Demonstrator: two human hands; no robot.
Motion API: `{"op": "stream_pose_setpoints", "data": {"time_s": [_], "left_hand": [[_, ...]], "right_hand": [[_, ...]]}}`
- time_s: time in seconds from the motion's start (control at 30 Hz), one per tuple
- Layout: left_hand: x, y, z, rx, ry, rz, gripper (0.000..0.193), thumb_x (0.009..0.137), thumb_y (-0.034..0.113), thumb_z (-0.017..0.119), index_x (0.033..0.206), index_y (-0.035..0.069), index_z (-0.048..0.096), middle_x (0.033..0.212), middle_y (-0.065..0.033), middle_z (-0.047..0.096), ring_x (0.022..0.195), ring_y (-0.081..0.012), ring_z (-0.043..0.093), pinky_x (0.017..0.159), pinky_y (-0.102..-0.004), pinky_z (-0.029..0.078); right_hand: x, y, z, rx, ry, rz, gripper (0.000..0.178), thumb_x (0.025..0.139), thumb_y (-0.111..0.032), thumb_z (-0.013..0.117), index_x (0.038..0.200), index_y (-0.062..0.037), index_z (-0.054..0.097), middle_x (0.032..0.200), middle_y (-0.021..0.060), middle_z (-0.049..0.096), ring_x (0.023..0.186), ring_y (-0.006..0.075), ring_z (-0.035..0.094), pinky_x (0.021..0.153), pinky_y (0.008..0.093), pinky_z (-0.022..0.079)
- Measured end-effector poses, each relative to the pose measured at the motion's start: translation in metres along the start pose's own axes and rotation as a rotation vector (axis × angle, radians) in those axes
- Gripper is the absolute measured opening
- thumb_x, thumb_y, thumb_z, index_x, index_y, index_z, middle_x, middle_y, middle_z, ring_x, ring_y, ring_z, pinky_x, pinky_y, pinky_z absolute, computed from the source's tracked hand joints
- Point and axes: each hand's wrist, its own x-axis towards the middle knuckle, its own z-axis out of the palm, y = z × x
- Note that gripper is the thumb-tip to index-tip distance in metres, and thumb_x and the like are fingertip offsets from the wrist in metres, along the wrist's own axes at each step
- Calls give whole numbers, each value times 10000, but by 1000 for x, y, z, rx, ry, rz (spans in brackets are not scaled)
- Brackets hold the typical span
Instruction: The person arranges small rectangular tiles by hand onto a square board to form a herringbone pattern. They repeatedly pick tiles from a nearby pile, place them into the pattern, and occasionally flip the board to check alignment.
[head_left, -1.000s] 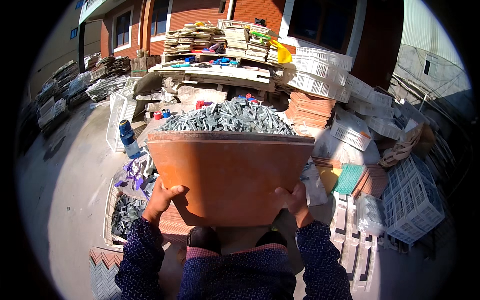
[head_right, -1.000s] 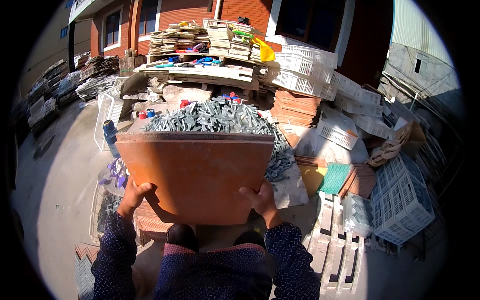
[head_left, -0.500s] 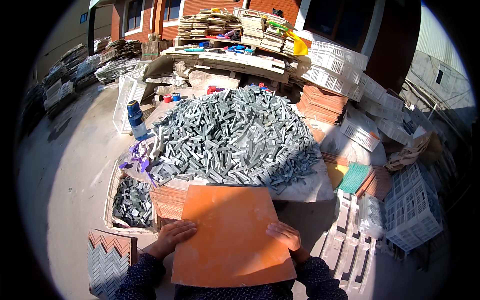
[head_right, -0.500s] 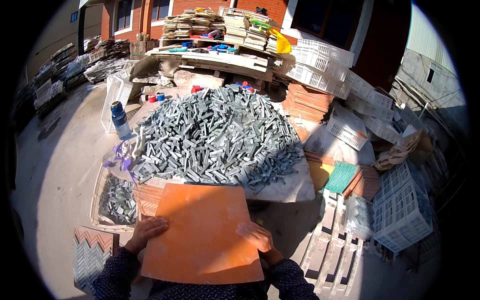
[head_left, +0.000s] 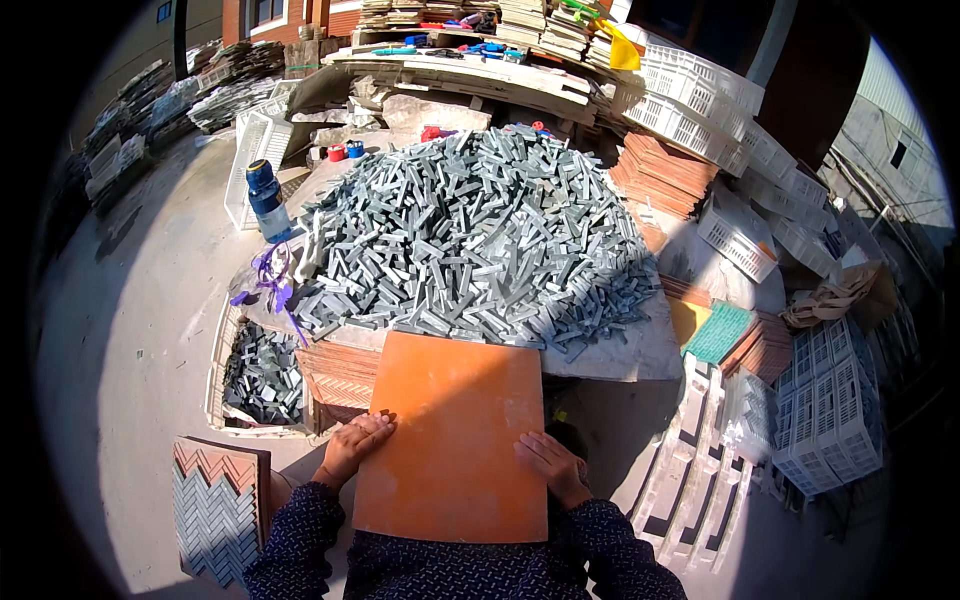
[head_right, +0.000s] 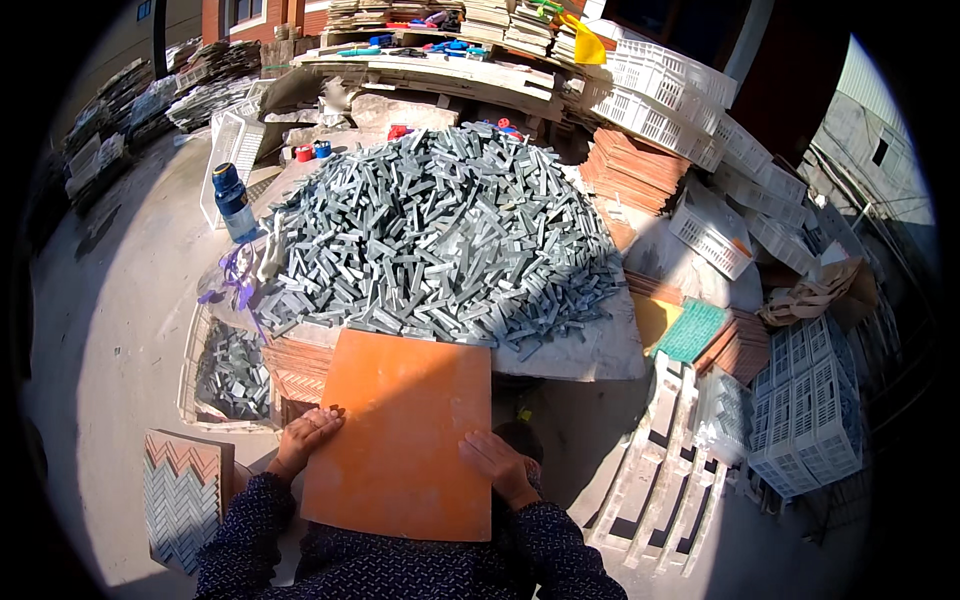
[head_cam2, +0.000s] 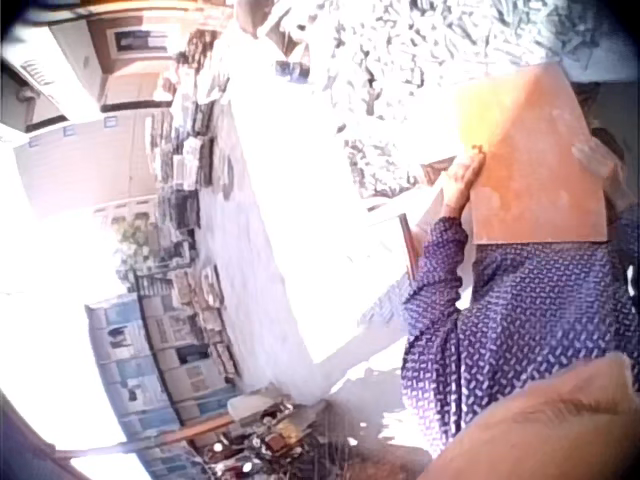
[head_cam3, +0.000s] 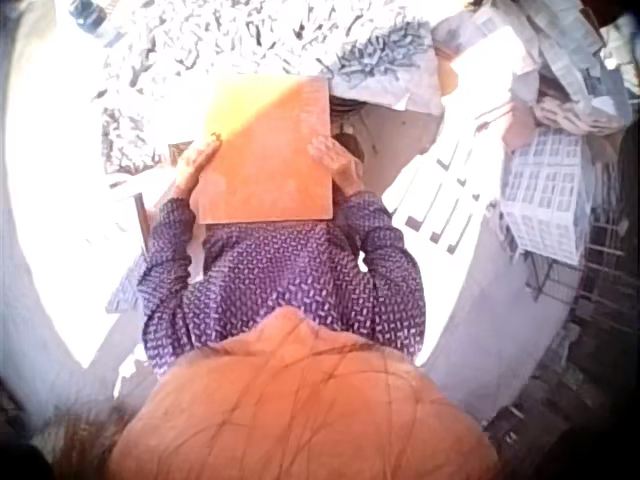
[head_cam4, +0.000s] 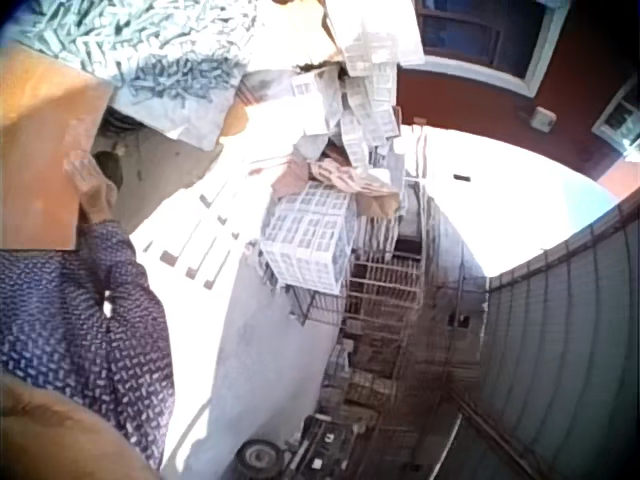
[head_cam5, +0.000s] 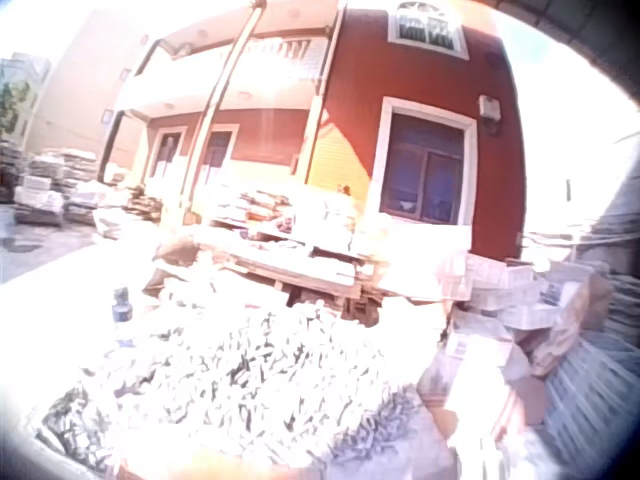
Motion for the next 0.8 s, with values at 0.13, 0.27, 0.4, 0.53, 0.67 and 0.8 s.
{"op": "stream_pose_setpoints", "data": {"time_s": [0.13, 0.27, 0.4, 0.53, 0.67, 0.8], "left_hand": [[-5, 1, 7, 40, -13, -17, 388, 830, 46, 498, 1212, 78, 563, 1205, -115, 597, 1107, -280, 575, 940, -367, 454], [-32, 3, 4, 100, 29, -166, 391, 853, 61, 510, 1244, 54, 528, 1224, -145, 581, 1161, -326, 535, 998, -404, 405], [-73, 60, -18, -438, -4, -565, 513, 877, 225, 548, 1335, 31, 423, 1384, -214, 402, 1287, -355, 394, 1054, -436, 321], [-70, 107, -15, -476, -74, -637, 709, 883, 447, 506, 1421, 34, 296, 1510, -232, 139, 1405, -353, 140, 1120, -479, 74], [-56, 118, -32, -541, -7, -673, 781, 880, 559, 440, 1438, 41, 264, 1519, -215, 126, 1418, -336, 91, 1108, -515, -40], [0, 129, -91, -762, 237, -565, 926, 839, 719, 320, 1456, 42, 187, 1526, -177, 125, 1422, -295, 69, 1129, -458, -8]], "right_hand": [[4, 3, 0, -6, -72, 10, 323, 787, -45, 563, 1105, -27, 612, 1088, 143, 615, 1048, 284, 594, 903, 373, 486], [-6, -19, -24, 39, -156, 433, 321, 824, -19, 550, 1143, -5, 585, 1131, 175, 600, 1067, 328, 574, 921, 386, 463], [-50, -58, -39, 387, -170, 717, 381, 813, -50, 604, 1188, 1, 559, 1167, 218, 582, 1081, 373, 557, 943, 388, 440], [-69, -94, -24, 455, -30, 829, 428, 810, -70, 618, 1221, 13, 532, 1229, 225, 553, 1143, 332, 539, 978, 380, 414], [-55, -101, -37, 906, 149, 1089, 411, 850, -126, 582, 1215, 56, 522, 1294, 210, 509, 1219, 276, 479, 1030, 367, 358], [-8, -101, -91, 1084, 259, 903, 561, 929, -362, 443, 1250, 97, 469, 1313, 204, 479, 1208, 277, 478, 1020, 371, 361]]}}
